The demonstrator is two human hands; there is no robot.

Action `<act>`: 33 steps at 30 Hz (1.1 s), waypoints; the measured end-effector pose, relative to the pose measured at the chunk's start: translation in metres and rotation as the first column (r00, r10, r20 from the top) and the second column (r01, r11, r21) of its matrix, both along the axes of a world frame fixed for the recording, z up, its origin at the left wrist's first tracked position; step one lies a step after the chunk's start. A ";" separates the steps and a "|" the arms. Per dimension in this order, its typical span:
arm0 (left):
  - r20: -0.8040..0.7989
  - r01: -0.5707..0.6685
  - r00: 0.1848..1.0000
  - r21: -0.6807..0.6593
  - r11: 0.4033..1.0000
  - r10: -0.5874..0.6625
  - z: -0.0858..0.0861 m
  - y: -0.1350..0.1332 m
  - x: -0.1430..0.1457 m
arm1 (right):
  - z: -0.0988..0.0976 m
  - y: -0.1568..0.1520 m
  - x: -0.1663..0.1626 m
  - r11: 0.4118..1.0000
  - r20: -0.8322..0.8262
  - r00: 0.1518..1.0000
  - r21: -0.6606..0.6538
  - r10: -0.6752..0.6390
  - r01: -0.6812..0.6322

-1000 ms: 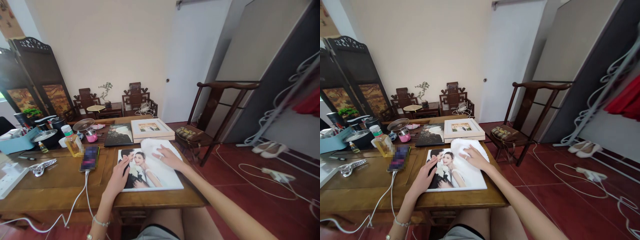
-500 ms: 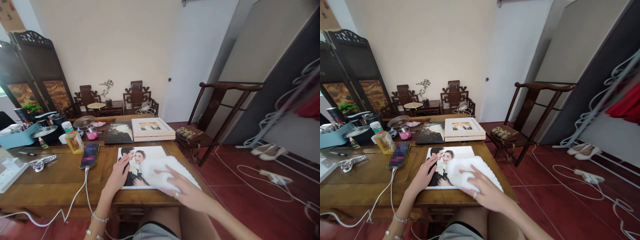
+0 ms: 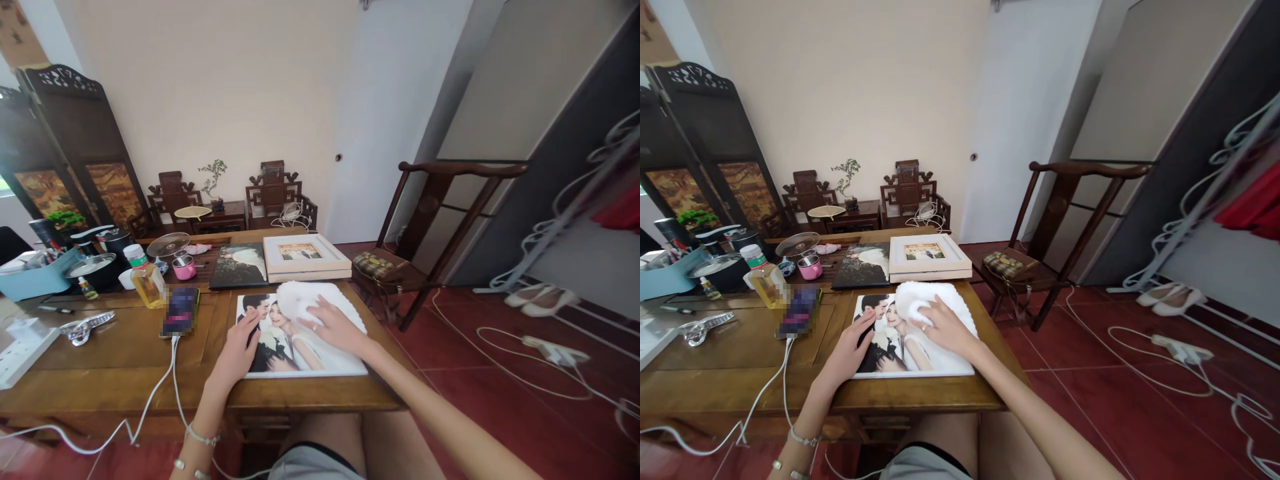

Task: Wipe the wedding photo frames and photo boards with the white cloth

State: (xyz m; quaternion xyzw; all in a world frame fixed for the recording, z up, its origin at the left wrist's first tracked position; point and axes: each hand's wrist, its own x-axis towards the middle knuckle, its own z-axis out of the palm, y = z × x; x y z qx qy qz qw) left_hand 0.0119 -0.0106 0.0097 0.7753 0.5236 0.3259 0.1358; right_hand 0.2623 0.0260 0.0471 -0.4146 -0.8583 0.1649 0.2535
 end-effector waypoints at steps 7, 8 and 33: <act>0.025 -0.003 1.000 0.020 1.000 0.003 -0.001 -0.001 0.002 | 0.008 -0.105 0.013 0.990 0.081 0.989 -0.083 0.122 -0.115; 0.021 -0.002 1.000 0.017 1.000 0.002 -0.001 -0.001 0.002 | 0.010 -0.111 0.012 0.986 0.086 0.986 -0.093 0.145 -0.137; 0.000 0.006 1.000 -0.009 1.000 -0.006 0.003 -0.003 0.002 | 0.001 -0.003 -0.011 0.986 -0.093 0.995 -0.169 -0.022 0.006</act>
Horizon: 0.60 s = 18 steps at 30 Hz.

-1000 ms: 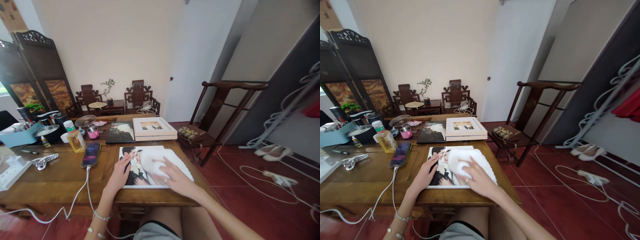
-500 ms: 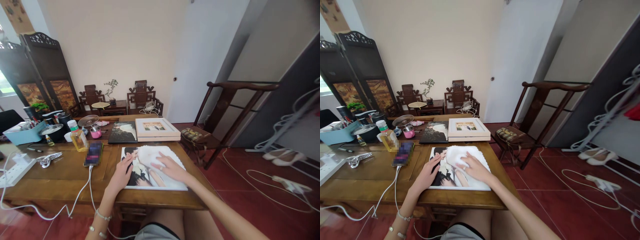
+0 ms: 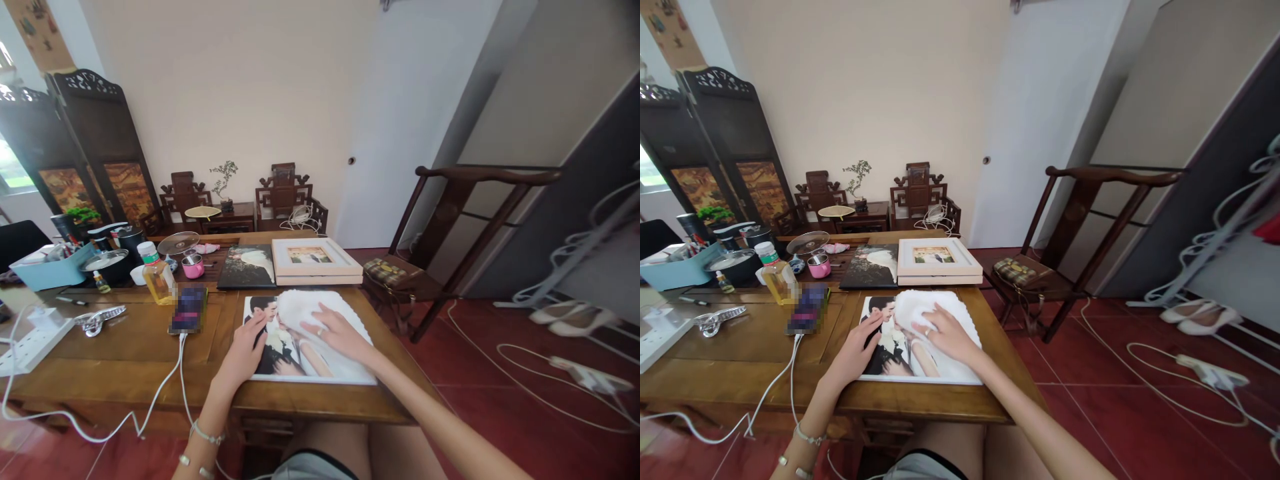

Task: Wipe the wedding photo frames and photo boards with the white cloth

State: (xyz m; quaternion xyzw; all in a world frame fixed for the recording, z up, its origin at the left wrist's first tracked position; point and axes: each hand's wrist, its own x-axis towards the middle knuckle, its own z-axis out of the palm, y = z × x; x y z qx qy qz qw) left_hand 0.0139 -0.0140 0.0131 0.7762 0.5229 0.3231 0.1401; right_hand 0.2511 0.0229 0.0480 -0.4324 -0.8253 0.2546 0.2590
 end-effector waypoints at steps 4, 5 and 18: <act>0.012 -0.009 1.000 -0.007 1.000 0.009 -0.003 0.001 0.000 | -0.001 -0.057 0.008 0.998 0.078 0.997 -0.053 0.017 -0.013; 0.016 -0.013 1.000 -0.008 1.000 0.013 -0.004 0.002 0.000 | 0.000 -0.068 0.010 0.997 0.089 0.995 -0.061 0.048 -0.042; 0.015 0.019 1.000 0.038 0.999 -0.020 -0.008 0.005 -0.003 | 0.004 -0.004 0.003 0.992 0.012 0.993 -0.032 0.119 -0.118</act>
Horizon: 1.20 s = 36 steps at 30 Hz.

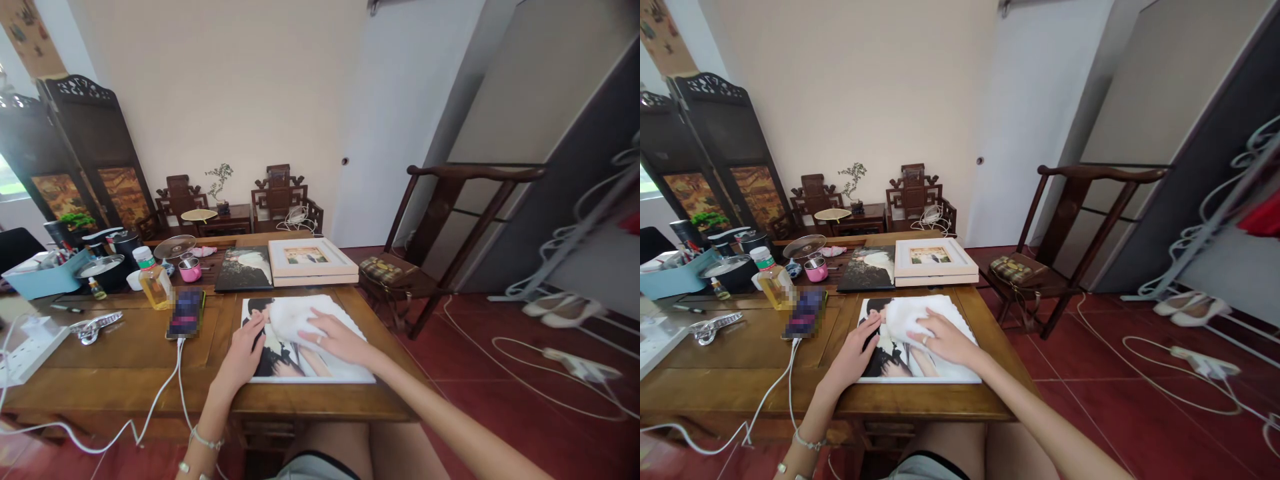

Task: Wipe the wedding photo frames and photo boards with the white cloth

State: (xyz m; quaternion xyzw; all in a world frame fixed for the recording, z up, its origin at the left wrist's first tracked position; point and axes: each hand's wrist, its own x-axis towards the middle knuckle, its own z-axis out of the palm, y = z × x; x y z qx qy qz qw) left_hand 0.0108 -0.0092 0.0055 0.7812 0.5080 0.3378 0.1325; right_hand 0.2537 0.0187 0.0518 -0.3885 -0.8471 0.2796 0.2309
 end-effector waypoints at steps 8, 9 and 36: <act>0.002 -0.008 1.000 -0.012 1.000 0.008 0.001 -0.001 0.000 | -0.002 0.050 -0.027 0.980 -0.059 0.995 0.180 -0.074 0.084; 0.012 -0.005 1.000 -0.005 1.000 0.005 0.001 -0.001 0.000 | -0.003 0.049 -0.029 0.977 -0.055 0.995 0.189 -0.085 0.094; 0.027 0.016 0.999 0.024 1.000 -0.017 0.000 0.003 0.000 | -0.002 0.015 -0.040 0.959 0.117 0.991 0.284 -0.058 0.023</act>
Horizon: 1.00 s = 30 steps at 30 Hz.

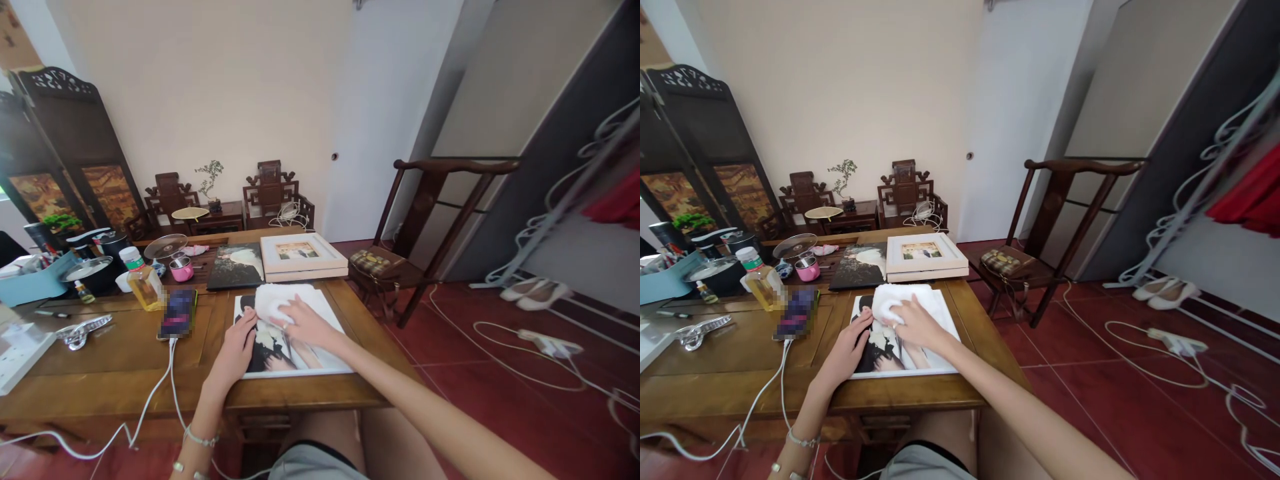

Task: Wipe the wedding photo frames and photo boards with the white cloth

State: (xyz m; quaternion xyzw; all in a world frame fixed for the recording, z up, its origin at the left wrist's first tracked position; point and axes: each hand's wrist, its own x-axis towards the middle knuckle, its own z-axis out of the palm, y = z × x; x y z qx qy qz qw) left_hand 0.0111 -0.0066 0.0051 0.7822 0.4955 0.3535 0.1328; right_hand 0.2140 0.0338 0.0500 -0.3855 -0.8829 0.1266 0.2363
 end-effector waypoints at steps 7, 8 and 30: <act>0.011 0.001 1.000 0.001 1.000 -0.001 0.005 -0.003 0.001 | 0.004 0.035 -0.011 1.000 -0.004 1.000 0.002 0.008 -0.008; 0.016 0.001 1.000 -0.002 1.000 -0.001 0.006 -0.003 0.002 | 0.004 0.032 -0.011 1.000 -0.002 1.000 0.008 0.006 -0.006; 0.025 -0.039 0.999 -0.028 0.999 0.040 0.003 -0.004 0.003 | 0.007 -0.078 0.044 0.997 0.035 0.999 -0.079 0.023 -0.020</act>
